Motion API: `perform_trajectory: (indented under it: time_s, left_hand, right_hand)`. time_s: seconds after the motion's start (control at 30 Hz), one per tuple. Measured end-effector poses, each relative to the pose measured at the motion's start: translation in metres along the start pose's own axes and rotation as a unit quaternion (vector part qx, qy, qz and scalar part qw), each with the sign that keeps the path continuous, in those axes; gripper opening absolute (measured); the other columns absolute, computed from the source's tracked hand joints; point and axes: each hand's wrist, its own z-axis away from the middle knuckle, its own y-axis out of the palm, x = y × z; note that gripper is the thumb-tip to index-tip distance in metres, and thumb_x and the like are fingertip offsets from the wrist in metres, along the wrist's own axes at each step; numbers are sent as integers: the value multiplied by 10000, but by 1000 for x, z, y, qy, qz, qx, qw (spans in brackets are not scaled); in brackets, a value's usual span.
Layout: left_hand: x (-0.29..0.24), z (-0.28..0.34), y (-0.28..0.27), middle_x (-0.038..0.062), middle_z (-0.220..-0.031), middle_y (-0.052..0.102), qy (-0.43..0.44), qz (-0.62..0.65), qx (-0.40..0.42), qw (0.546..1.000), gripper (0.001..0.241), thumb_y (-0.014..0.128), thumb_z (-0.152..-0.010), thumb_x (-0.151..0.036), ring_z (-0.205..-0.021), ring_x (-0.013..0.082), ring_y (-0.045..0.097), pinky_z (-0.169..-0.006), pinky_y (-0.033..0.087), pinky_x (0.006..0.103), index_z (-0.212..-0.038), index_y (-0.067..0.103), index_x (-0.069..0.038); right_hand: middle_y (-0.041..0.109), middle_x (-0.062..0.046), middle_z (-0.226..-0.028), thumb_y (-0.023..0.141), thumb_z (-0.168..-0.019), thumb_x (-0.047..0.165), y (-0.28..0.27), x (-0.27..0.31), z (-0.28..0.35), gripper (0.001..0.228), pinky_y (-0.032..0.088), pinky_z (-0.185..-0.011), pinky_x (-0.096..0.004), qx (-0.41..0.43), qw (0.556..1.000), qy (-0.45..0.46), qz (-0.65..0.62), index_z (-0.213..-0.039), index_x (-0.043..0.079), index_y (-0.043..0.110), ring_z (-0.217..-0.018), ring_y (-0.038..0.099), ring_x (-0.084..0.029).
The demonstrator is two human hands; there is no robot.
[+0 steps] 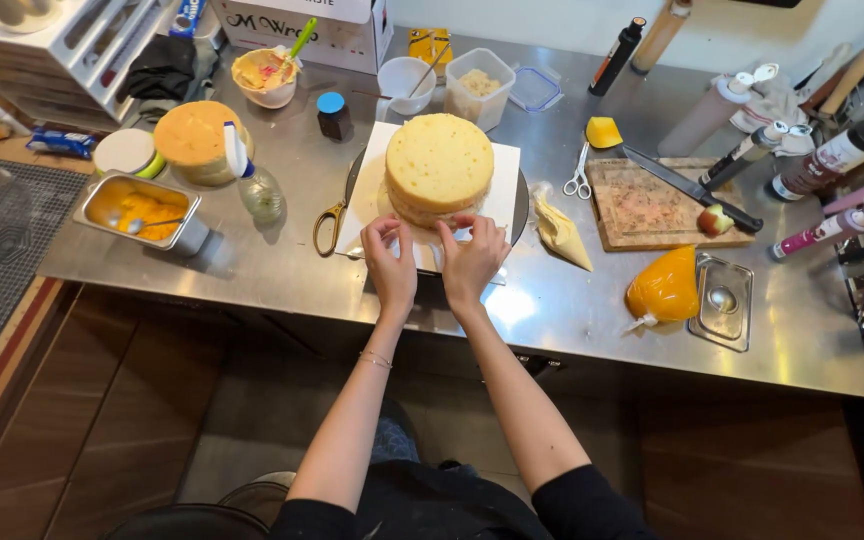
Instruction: Assembling a multi-layered cake by adding fruit filling, crumbly toppings, and piping cream between sponge layers.
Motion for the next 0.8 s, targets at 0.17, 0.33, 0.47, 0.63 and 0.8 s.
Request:
perform_trajectory:
  time_s: [0.17,0.33,0.47,0.63,0.8]
  left_hand:
    - [7,2,2,111,-1295,676,17,-17,10,1000,132,751,-1142,-152,-1202,313,767,-1079,640,415,-1176,633,-103]
    - [13,-12,-10,143,-1330,668,27,-10,39,999,127,718,-1173,-168,-1236,339,757,-1090,630,454,-1218,628,-89]
    - [38,-43,-17,174,-1325,700,57,1,47,997,149,740,-1179,-185,-1171,344,778,-1050,633,432,-1234,667,-67]
    - [40,-88,-32,178,-1404,708,38,12,83,996,217,679,-1226,-272,-1272,343,753,-1103,603,479,-1314,674,-74]
    - [15,-66,-25,273,-1637,578,-90,78,88,989,391,513,-1284,-308,-1559,404,606,-1285,534,451,-1530,595,-16]
  right_hand:
    - [718,133,-942,962,-959,228,-6,7,-3,207,494,-875,-358,-18,998,-14,-60,-1020,280,771,-942,664,-149]
    - [798,31,-1061,933,-961,126,-33,14,-6,188,620,-816,-310,-21,976,65,-208,-1030,213,781,-1011,762,-179]
    - [822,10,-1078,908,-1005,115,-44,-14,-21,142,626,-863,-289,-55,936,173,-303,-1071,165,793,-1045,744,-108]
    - [846,-30,-1050,933,-1032,162,-50,-45,-70,188,648,-835,-282,-47,904,234,-354,-1172,137,812,-903,731,-100]
    - [898,-77,-1108,940,-1007,156,-28,-89,-104,296,705,-849,-255,26,865,310,-394,-1279,97,843,-963,838,-121]
